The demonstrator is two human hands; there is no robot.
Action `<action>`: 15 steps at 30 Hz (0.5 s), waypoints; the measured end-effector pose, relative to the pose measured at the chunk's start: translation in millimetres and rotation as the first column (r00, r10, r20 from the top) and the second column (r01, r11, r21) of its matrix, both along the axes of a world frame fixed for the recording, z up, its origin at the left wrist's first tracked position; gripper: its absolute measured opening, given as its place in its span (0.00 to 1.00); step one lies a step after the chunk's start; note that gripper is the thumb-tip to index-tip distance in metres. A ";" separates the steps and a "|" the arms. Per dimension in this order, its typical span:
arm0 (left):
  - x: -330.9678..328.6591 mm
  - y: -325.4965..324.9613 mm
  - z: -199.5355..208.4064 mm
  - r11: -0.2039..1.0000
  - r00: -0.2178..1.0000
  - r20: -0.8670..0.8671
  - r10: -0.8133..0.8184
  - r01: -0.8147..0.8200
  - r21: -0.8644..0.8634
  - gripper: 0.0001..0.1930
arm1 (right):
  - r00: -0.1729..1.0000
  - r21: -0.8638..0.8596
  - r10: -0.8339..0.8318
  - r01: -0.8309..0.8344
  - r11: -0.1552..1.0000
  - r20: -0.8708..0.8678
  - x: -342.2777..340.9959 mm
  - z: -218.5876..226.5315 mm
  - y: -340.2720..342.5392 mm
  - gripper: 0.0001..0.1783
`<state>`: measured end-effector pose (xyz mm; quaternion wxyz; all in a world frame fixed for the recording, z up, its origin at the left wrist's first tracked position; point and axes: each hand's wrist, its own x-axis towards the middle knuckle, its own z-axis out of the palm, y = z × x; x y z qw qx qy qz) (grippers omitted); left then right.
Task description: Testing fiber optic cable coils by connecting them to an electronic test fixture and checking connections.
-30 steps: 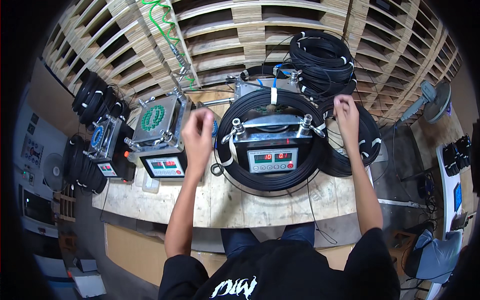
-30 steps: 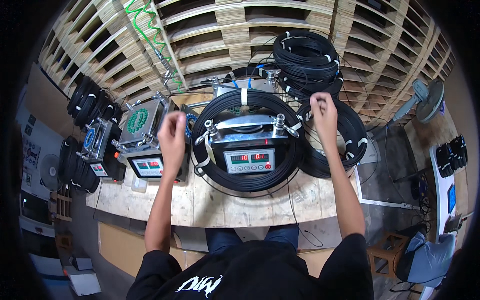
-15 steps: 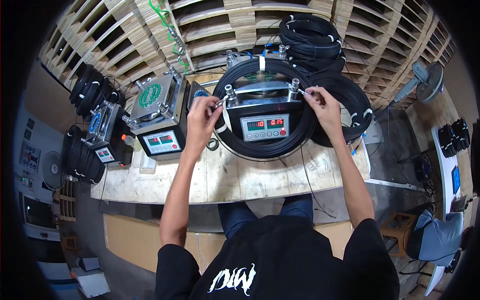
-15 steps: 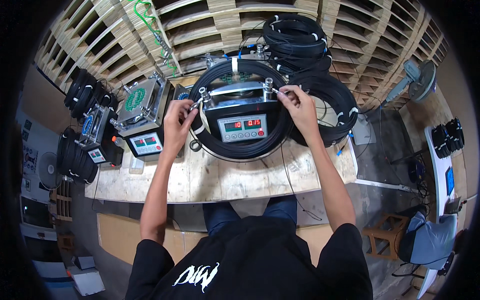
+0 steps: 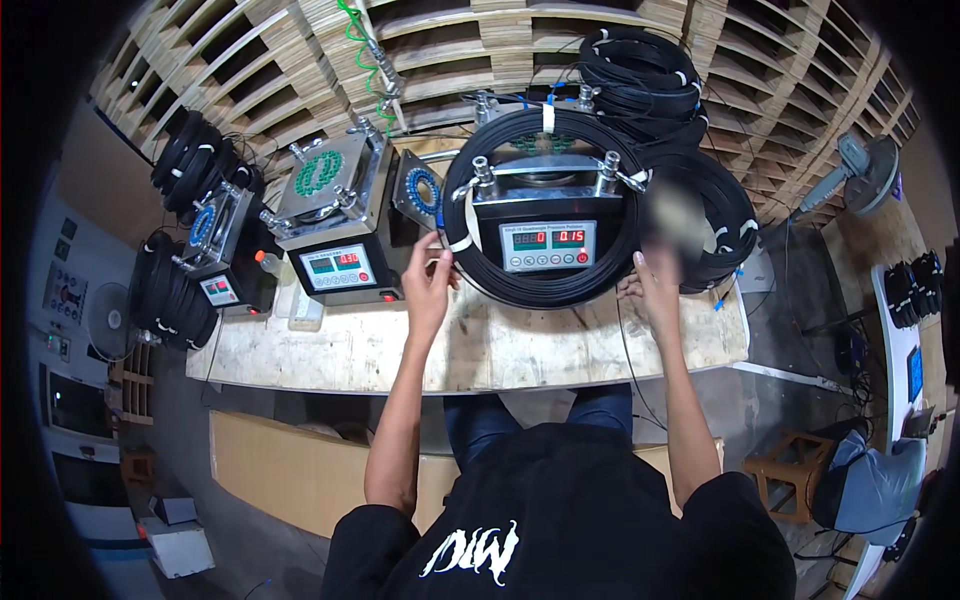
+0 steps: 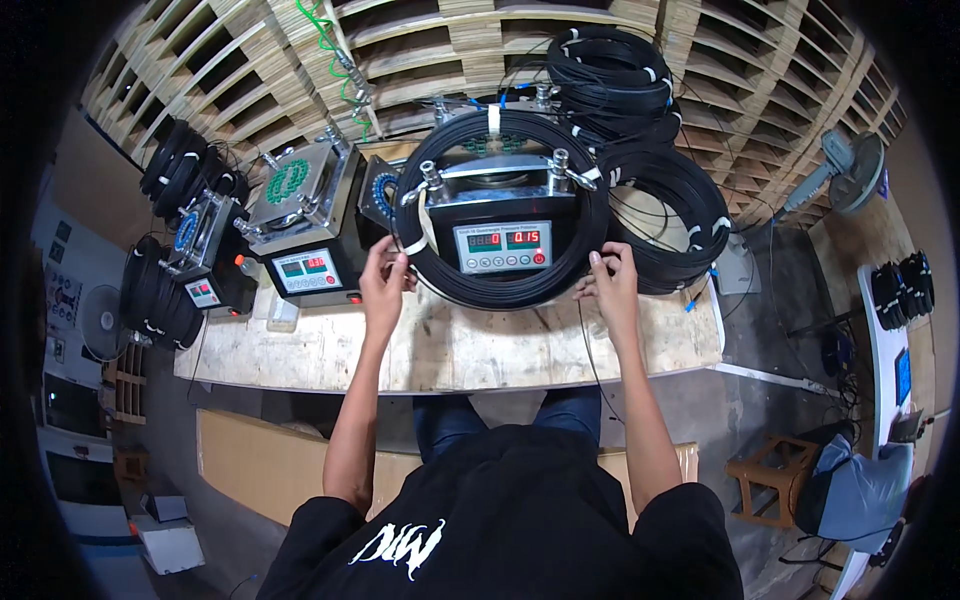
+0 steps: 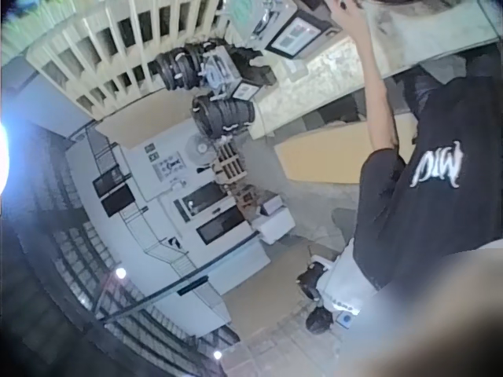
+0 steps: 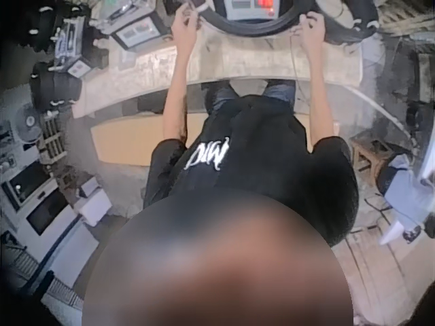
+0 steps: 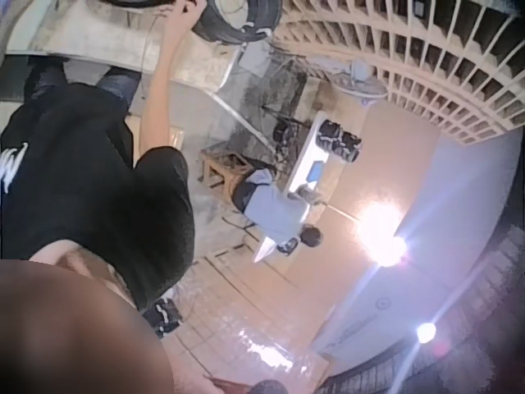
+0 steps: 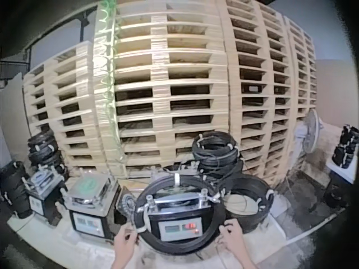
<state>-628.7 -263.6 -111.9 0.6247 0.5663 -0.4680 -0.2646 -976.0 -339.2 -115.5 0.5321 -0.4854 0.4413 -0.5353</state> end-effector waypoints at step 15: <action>32.7 -76.7 81.8 0.992 0.927 0.372 -0.040 0.081 -0.095 0.16 | 0.986 -0.296 0.047 -0.093 0.951 -0.160 -19.1 72.6 -100.4 0.12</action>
